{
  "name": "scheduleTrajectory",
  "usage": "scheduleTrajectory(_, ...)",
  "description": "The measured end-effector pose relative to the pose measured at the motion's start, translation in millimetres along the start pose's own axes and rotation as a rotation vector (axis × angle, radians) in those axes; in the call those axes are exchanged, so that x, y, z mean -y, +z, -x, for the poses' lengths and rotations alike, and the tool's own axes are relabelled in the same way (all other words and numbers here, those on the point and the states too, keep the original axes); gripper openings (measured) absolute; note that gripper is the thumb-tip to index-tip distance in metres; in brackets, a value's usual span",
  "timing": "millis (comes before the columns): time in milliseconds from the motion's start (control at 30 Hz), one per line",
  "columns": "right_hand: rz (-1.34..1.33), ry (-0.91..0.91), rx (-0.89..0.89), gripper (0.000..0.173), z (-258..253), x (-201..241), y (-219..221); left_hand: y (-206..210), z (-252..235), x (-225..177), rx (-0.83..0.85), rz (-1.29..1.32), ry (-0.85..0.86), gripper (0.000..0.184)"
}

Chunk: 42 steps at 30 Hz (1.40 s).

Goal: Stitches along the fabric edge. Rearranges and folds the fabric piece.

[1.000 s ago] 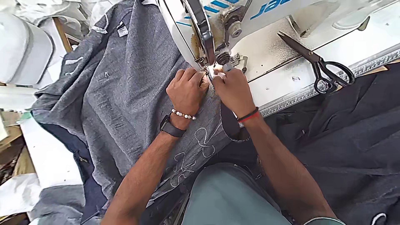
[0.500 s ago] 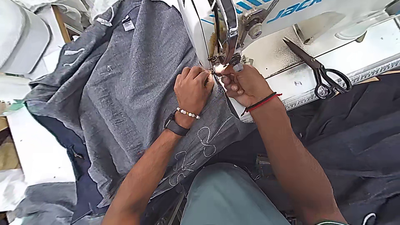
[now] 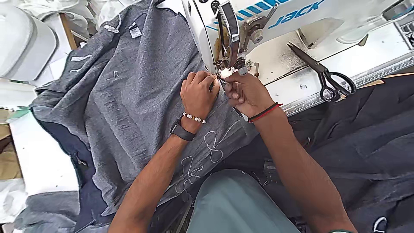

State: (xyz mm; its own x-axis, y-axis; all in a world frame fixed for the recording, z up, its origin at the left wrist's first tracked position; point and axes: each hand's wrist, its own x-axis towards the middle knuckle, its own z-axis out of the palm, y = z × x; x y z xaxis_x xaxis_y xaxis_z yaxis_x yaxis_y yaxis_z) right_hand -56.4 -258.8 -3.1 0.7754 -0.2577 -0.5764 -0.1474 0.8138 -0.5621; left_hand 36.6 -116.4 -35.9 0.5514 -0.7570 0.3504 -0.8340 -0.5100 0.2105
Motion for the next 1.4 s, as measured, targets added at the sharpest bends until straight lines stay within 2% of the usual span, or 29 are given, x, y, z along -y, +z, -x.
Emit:
scheduleTrajectory(100, -0.249, 0.06, 0.082, 0.021, -0.8, 0.9, -2.3, 0.4, 0.2, -0.6, 0.002, 0.005, 0.005, 0.021)
scheduleTrajectory(200, -0.239, 0.054, 0.071, 0.022, -3.2, 1.1, -1.7, 0.8, -0.5, -0.5, 0.0, 0.009, 0.007, 0.021)
scheduleTrajectory(267, -0.137, 0.064, 0.068, 0.019, -4.5, 1.7, -4.7, 0.8, 0.9, 1.2, 0.008, 0.011, 0.016, 0.022)
scheduleTrajectory(367, 0.006, 0.082, 0.089, 0.025, 0.1, -0.9, -6.8, -0.1, 1.9, 1.7, 0.03, 0.024, 0.006, 0.023)
scheduleTrajectory(467, 0.296, -0.057, 0.073, 0.025, 34.0, -0.3, -1.9, -0.4, -0.3, 2.7, 0.016, 0.038, 0.015, 0.024)
scheduleTrajectory(533, 0.543, -0.253, 0.032, 0.028, 58.4, 2.7, -6.2, -1.1, 2.1, 3.1, 0.017, 0.049, 0.011, 0.023)
scheduleTrajectory(600, 0.922, -0.526, -0.117, 0.02, 73.6, 11.3, -23.4, -1.7, 1.4, 4.2, 0.037, 0.059, 0.015, 0.025)
scheduleTrajectory(667, 1.346, -0.715, -0.424, 0.024, 83.5, 26.2, -50.4, -1.4, 2.3, 3.6, 0.053, 0.06, 0.004, 0.026)
scheduleTrajectory(733, 1.605, -0.687, -0.732, 0.035, 77.2, 51.1, -81.7, -1.8, 1.3, 2.3, 0.058, 0.071, -0.022, 0.026)
scheduleTrajectory(767, 1.668, -0.653, -0.828, 0.038, 72.2, 60.6, -99.1, -2.4, 0.4, 1.1, 0.06, 0.076, -0.038, 0.024)
scheduleTrajectory(833, 1.765, -0.557, -0.889, 0.044, 62.2, 74.0, -127.6, -3.9, -1.8, -0.6, 0.07, 0.084, -0.069, 0.021)
scheduleTrajectory(967, 1.861, -0.582, -0.873, 0.037, 50.1, 84.2, -153.3, -2.3, 1.3, -0.1, 0.069, 0.096, -0.056, 0.021)
scheduleTrajectory(1067, 1.771, -0.544, -0.849, 0.045, 63.3, 86.7, -146.0, 1.3, 2.5, 3.3, 0.045, 0.104, -0.033, 0.022)
scheduleTrajectory(1133, 1.681, -0.565, -0.729, 0.049, 85.8, 77.6, -134.7, 3.0, 3.3, 4.0, 0.04, 0.122, -0.029, 0.022)
scheduleTrajectory(1200, 1.587, -0.633, -0.524, 0.043, 106.6, 55.6, -120.1, 2.8, 3.2, 3.1, 0.04, 0.119, -0.034, 0.021)
scheduleTrajectory(1267, 1.512, -0.616, -0.312, 0.043, 112.7, 32.8, -91.0, 2.3, 1.9, 2.1, 0.035, 0.121, -0.035, 0.021)
scheduleTrajectory(1333, 1.533, -0.584, -0.213, 0.044, 103.5, 10.7, -63.5, 1.7, 2.7, 2.0, 0.039, 0.126, -0.033, 0.021)
scheduleTrajectory(1400, 1.59, -0.588, -0.19, 0.042, 85.8, -7.2, -45.3, 2.2, 2.7, 2.2, 0.025, 0.13, -0.024, 0.021)
